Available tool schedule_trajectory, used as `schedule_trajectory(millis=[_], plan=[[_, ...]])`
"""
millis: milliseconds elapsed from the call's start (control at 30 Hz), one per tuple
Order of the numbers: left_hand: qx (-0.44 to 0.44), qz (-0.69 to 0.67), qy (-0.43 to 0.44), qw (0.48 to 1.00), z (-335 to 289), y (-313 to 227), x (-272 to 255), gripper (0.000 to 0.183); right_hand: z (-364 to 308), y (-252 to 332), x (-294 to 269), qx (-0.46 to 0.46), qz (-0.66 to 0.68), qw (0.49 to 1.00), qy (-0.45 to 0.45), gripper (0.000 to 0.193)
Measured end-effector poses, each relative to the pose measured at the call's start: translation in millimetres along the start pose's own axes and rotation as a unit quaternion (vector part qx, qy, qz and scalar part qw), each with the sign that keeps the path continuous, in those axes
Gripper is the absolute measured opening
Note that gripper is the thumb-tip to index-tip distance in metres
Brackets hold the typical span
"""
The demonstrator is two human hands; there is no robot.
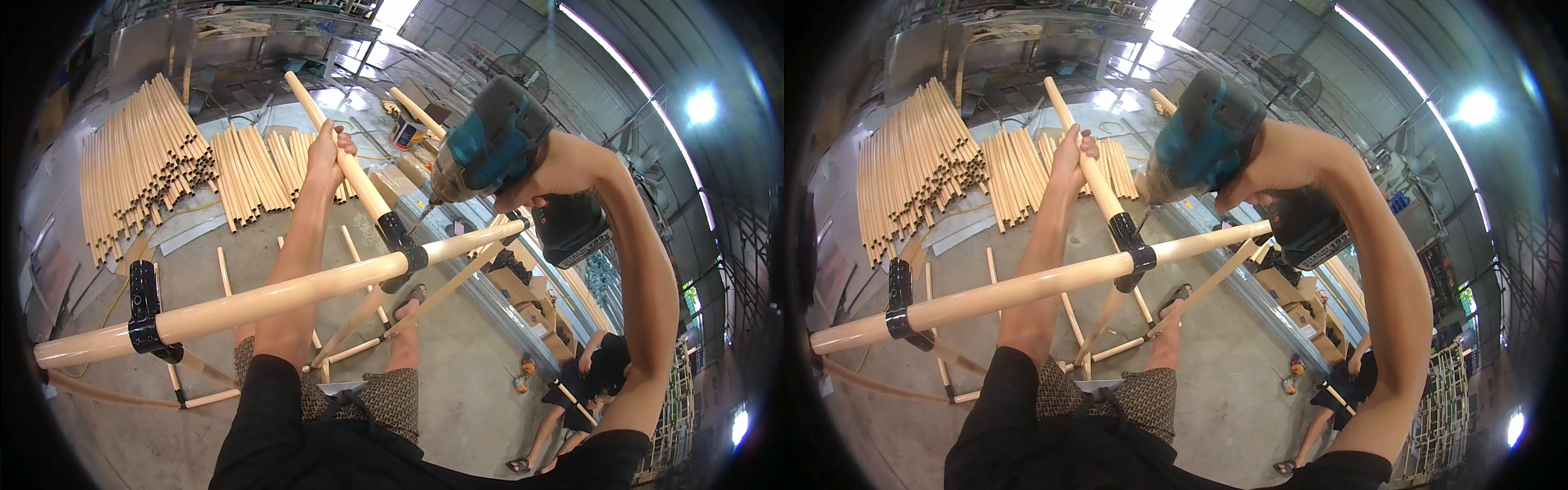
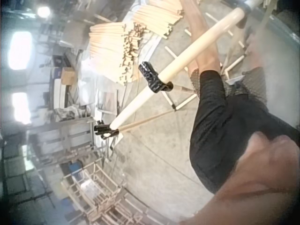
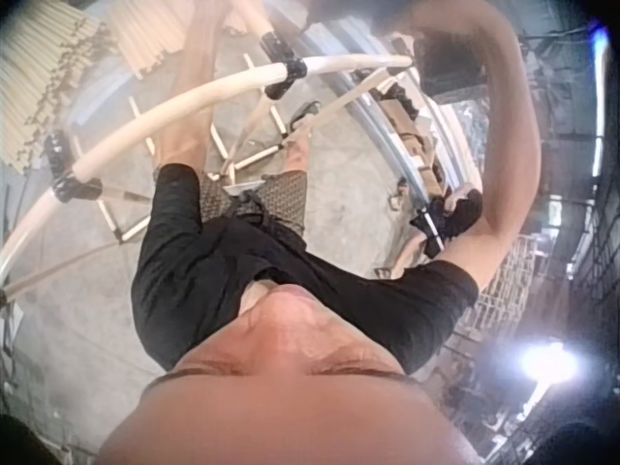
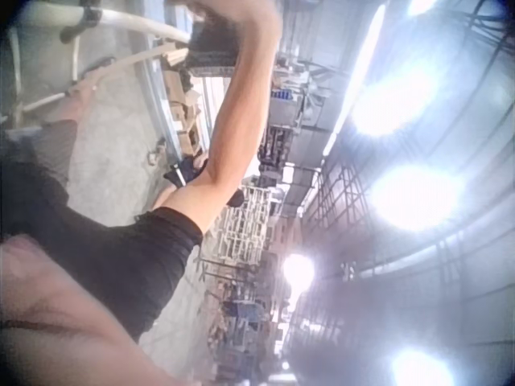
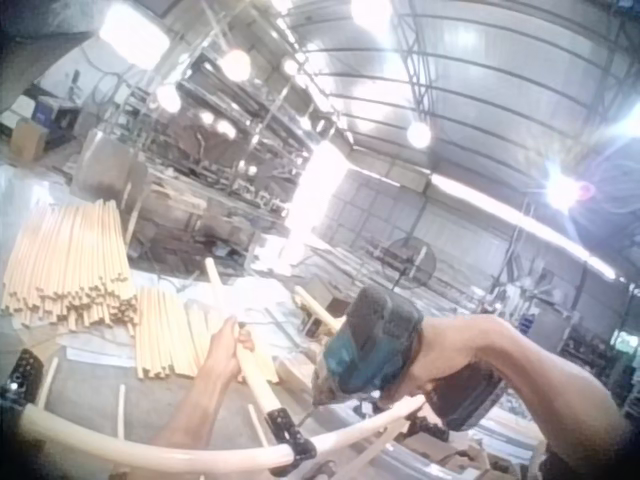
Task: The person assembles a large structure using tan PVC pipes and black connectors, using an electric drill to secure the joints with screws. The person picks up multiple pipes from a pile, inserts them into the connectors, and fastens them individually.
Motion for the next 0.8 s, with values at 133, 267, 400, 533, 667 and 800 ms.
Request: schedule_trajectory(millis=[133, 267, 400, 533, 667, 800], plan=[[-0.004, -0.003, 0.004, 1.0, 2.1, 1.4, -0.8, 0.026, 2.2, 1.1, -2.2, -0.009, -0.022, 1.0, -0.001, 0.019], [-0.002, -0.007, 0.014, 1.0, 2.6, 1.1, 1.1, 0.026, 11.1, 2.8, -2.8, -0.037, -0.032, 0.999, 0.002, 0.021], [-0.007, 0.0, 0.006, 1.0, 4.5, 0.7, -2.7, 0.026, 14.9, 2.0, -2.2, -0.012, -0.022, 1.0, 0.013, 0.021], [-0.006, 0.005, 0.024, 1.0, -6.4, 4.5, 0.4, 0.027, 14.3, -0.3, -2.2, -0.033, -0.004, 0.999, 0.012, 0.02], [-0.015, 0.0, 0.031, 0.999, -14.5, 8.6, -1.8, 0.028, 20.6, -7.2, -1.1, -0.025, -0.003, 1.0, 0.011, 0.02], [-0.005, 0.021, 0.029, 0.999, -16.2, 8.4, -1.9, 0.028, 20.4, -9.1, 1.2, -0.02, -0.002, 1.0, -0.006, 0.02]])
Point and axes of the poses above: each hand's wrist, its own z-axis towards the middle knuckle, its own x-axis out of the palm, y = z × x, the point moved 2 cm from there along z, towards the middle knuckle, and after that the axes turned 9 degrees about x, right-handed, at the moved point
